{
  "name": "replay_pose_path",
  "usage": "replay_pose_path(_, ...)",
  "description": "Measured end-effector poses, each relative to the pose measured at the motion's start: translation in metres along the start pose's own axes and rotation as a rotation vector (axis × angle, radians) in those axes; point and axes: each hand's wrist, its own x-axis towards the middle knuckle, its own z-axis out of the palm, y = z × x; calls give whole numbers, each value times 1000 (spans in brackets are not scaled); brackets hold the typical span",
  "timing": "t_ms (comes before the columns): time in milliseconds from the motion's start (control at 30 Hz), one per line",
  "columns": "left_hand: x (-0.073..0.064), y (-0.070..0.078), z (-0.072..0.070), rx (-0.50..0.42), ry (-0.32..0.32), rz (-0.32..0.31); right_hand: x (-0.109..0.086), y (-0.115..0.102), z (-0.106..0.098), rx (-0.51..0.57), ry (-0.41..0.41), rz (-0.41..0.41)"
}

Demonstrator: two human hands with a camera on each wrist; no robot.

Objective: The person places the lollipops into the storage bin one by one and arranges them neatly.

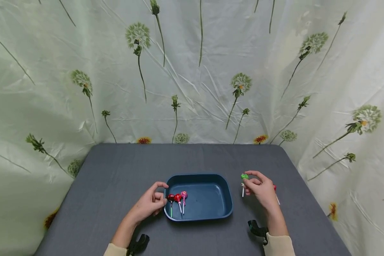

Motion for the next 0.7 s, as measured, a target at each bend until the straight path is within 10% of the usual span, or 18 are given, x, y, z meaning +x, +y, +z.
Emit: replay_pose_path(700, 0, 1, 1, 24, 13, 13, -9, -30, 86, 115, -206, -40)
